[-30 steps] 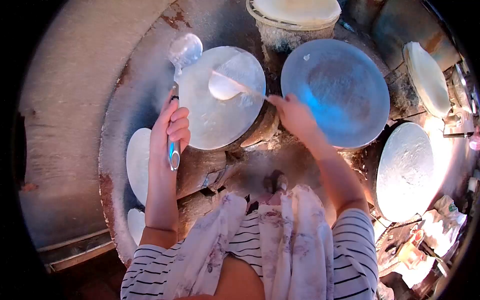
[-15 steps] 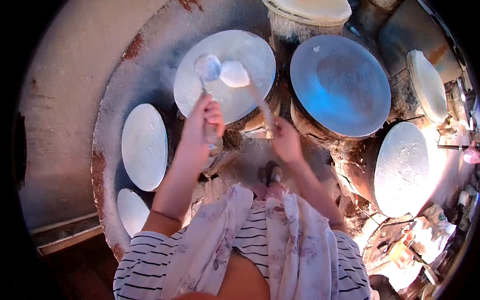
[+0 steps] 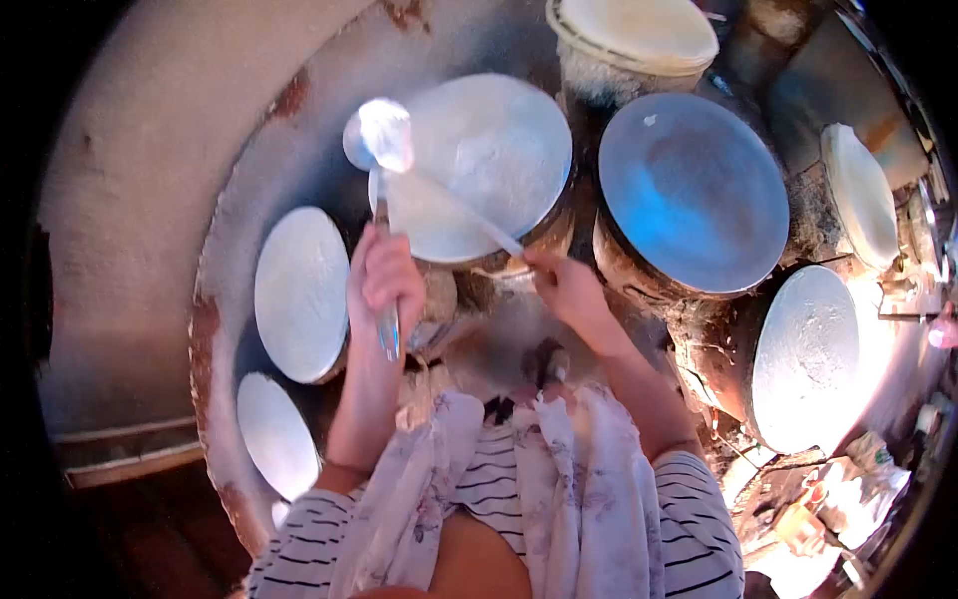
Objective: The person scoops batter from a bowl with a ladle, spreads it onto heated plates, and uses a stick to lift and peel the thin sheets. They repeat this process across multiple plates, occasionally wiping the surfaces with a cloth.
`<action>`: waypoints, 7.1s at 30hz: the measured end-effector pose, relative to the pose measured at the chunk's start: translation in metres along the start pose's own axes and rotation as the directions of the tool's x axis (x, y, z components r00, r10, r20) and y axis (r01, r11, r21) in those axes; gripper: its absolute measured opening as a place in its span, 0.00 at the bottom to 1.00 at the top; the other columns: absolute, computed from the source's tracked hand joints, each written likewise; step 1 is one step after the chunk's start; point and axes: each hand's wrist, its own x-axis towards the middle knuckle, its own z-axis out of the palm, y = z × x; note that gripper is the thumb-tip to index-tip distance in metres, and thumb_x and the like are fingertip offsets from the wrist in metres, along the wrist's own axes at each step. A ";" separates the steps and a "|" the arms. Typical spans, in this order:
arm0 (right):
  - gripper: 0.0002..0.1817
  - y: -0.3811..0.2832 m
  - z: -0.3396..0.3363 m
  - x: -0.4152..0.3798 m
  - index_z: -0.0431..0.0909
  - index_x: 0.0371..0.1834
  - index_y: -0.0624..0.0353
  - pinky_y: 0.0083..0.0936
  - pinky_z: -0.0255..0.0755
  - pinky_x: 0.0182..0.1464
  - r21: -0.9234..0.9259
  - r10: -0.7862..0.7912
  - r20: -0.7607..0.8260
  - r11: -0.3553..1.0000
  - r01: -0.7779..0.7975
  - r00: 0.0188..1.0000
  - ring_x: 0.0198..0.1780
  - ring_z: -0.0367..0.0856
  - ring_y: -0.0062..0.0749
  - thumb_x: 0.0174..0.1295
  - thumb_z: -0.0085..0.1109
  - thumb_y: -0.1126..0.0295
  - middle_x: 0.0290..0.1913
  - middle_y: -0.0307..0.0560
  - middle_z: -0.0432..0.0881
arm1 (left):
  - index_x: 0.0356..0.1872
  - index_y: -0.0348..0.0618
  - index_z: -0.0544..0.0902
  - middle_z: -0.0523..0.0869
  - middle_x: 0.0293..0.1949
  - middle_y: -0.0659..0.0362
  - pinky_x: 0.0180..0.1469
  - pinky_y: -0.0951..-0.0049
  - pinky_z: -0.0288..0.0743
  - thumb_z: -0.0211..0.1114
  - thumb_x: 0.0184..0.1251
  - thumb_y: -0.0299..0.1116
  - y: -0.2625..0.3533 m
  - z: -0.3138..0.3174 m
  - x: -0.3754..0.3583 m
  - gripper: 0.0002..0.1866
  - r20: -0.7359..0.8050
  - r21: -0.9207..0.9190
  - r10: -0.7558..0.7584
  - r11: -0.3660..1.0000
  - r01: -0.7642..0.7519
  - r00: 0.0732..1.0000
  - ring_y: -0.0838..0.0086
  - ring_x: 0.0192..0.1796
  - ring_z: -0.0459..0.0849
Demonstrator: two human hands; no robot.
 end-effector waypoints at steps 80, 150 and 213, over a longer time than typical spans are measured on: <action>0.21 0.152 -0.170 -0.098 0.81 0.46 0.56 0.34 0.73 0.50 -0.086 0.092 -0.852 0.946 -0.313 0.515 0.47 0.75 0.45 0.46 0.53 0.80 0.45 0.45 0.80 | 0.71 0.61 0.58 0.68 0.20 0.64 0.15 0.78 0.60 0.57 0.69 0.29 -0.198 -0.132 0.297 0.32 -0.363 0.906 -0.065 -0.259 0.335 0.930 0.81 0.14 0.66; 0.16 0.229 -0.331 0.033 0.82 0.37 0.57 0.35 0.72 0.48 -0.047 -0.485 0.221 0.861 0.506 0.846 0.45 0.78 0.44 0.41 0.59 0.79 0.39 0.47 0.81 | 0.71 0.63 0.60 0.83 0.33 0.50 0.36 0.72 0.73 0.59 0.67 0.34 -0.244 -0.162 0.050 0.32 0.071 0.477 0.222 -0.864 0.162 0.972 0.74 0.26 0.75; 0.16 0.051 0.045 -0.131 0.66 0.58 0.48 0.16 0.55 0.17 0.910 0.676 -0.391 0.182 0.373 0.624 0.19 0.63 0.16 0.69 0.51 0.69 0.26 0.36 0.71 | 0.74 0.58 0.49 0.65 0.21 0.65 0.10 0.83 0.58 0.49 0.74 0.30 -0.108 -0.002 -0.059 0.31 -0.026 0.999 0.058 -0.034 0.028 0.998 0.85 0.12 0.61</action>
